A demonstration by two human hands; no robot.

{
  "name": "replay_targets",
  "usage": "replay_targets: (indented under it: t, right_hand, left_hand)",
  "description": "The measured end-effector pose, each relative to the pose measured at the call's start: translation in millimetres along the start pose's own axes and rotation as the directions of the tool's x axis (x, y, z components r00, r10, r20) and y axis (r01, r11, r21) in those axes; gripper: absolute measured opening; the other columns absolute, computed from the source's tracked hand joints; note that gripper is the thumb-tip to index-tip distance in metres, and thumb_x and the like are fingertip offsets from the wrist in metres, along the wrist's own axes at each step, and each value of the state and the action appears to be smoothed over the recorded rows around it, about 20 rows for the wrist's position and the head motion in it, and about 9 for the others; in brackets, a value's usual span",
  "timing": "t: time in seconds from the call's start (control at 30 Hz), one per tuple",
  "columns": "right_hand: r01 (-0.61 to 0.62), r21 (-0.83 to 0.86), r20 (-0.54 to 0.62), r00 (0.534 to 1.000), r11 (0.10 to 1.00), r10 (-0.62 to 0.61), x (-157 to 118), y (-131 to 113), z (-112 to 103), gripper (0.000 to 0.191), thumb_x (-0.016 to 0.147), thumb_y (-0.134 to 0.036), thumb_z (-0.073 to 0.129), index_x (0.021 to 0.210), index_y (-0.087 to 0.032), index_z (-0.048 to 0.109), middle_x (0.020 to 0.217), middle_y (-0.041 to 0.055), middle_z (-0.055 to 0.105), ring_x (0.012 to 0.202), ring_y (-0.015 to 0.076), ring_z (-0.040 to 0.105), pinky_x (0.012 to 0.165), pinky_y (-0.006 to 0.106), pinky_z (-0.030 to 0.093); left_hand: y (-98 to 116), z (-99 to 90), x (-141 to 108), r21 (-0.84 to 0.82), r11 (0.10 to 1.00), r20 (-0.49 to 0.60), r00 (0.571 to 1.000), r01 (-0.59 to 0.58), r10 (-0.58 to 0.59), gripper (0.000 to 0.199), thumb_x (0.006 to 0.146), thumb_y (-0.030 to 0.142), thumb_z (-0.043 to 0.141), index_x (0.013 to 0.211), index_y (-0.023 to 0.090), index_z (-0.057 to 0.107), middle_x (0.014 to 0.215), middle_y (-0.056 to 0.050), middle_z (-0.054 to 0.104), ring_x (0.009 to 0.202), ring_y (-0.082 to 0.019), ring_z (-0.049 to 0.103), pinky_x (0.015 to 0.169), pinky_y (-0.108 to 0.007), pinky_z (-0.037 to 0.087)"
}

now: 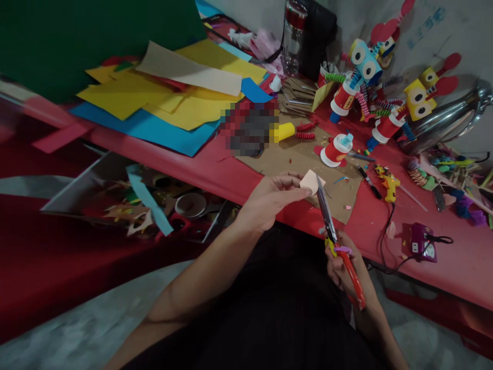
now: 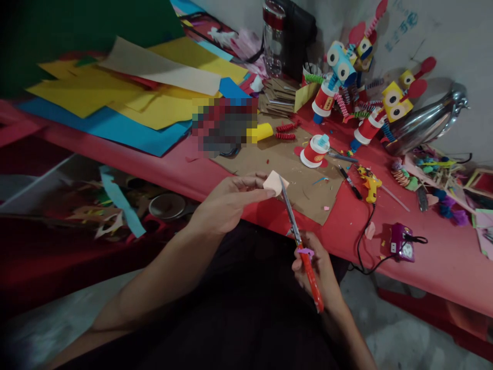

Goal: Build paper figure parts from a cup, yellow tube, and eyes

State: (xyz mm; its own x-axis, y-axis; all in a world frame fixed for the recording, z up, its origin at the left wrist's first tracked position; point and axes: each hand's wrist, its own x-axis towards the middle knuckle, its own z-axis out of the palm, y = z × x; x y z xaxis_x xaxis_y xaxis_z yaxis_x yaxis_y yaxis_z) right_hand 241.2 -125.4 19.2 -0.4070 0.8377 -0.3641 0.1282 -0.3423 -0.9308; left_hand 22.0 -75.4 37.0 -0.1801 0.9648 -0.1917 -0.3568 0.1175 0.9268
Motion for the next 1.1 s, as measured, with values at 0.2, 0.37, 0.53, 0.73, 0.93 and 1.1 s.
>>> replay_targets:
  t: [0.2, 0.37, 0.53, 0.73, 0.93, 1.1]
  right_hand:
    - [-0.013, 0.008, -0.017, 1.0, 1.0, 0.013, 1, -5, 3, 0.057, 0.074, -0.062, 0.073, 0.112, -0.024, 0.052, 0.065, -0.0101, 0.046, 0.035, 0.0012, 0.029, 0.029, 0.014, 0.025]
    - [-0.037, 0.011, -0.01, 0.999, 0.999, 0.037, 2, -7, 4, 0.059, 0.071, -0.061, 0.075, 0.111, -0.024, 0.054, 0.062, -0.0104, 0.047, 0.033, 0.0016, 0.029, 0.028, 0.015, 0.023]
    - [-0.04, 0.017, -0.033, 0.999, 0.999, 0.041, 2, -6, 5, 0.06, 0.068, -0.061, 0.077, 0.11, -0.024, 0.054, 0.065, -0.0086, 0.052, 0.032, 0.0017, 0.031, 0.027, 0.015, 0.022]
    - [-0.089, 0.033, -0.033, 0.995, 0.996, 0.09, -1, -5, 5, 0.064, 0.068, -0.068, 0.073, 0.111, -0.024, 0.055, 0.063, -0.0082, 0.052, 0.032, 0.0015, 0.029, 0.028, 0.015, 0.021]
    - [-0.115, 0.047, -0.051, 0.992, 0.992, 0.117, -3, -9, 7, 0.066, 0.066, -0.068, 0.076, 0.111, -0.025, 0.056, 0.063, -0.0081, 0.053, 0.033, 0.0029, 0.029, 0.029, 0.017, 0.024]
    - [-0.15, 0.081, -0.066, 0.986, 0.985, 0.156, -7, -11, 9, 0.054, 0.081, -0.069, 0.061, 0.108, -0.023, 0.061, 0.064, -0.0045, 0.053, 0.037, 0.005, 0.034, 0.033, 0.019, 0.03]
  left_hand:
    - [5, 0.8, -2, 0.002, 1.0, -0.02, 1.0, 0.005, -0.005, 0.013, 0.058, 0.031, 0.081, 0.057, 0.021, 0.072, 0.094, -0.004, 0.067, 0.102, -0.023, 0.06, 0.101, -0.038, 0.04]
    - [3, -0.6, -1, -0.006, 1.0, -0.022, 1.0, -0.006, 0.005, 0.013, 0.059, 0.03, 0.08, 0.059, 0.021, 0.073, 0.094, -0.004, 0.067, 0.1, -0.021, 0.06, 0.101, -0.037, 0.04]
    - [3, -1.9, 0, -0.005, 1.0, -0.052, 0.999, -0.015, 0.015, 0.012, 0.058, 0.03, 0.081, 0.058, 0.022, 0.073, 0.09, -0.002, 0.065, 0.1, -0.021, 0.059, 0.1, -0.036, 0.041]
    - [4, -2.4, 1, -0.024, 0.999, -0.065, 0.998, -0.024, 0.023, 0.011, 0.056, 0.028, 0.081, 0.056, 0.023, 0.072, 0.087, -0.003, 0.066, 0.101, -0.022, 0.06, 0.097, -0.035, 0.043]
    - [6, -3.8, 0, -0.005, 0.999, -0.07, 0.997, -0.034, 0.034, 0.01, 0.058, 0.029, 0.08, 0.058, 0.023, 0.072, 0.088, -0.003, 0.066, 0.1, -0.021, 0.06, 0.094, -0.034, 0.044]
    - [5, -1.9, 0, -0.013, 0.997, -0.098, 0.992, -0.075, 0.074, 0.01, 0.059, 0.028, 0.081, 0.058, 0.023, 0.072, 0.091, -0.003, 0.067, 0.107, -0.022, 0.059, 0.1, -0.036, 0.042]
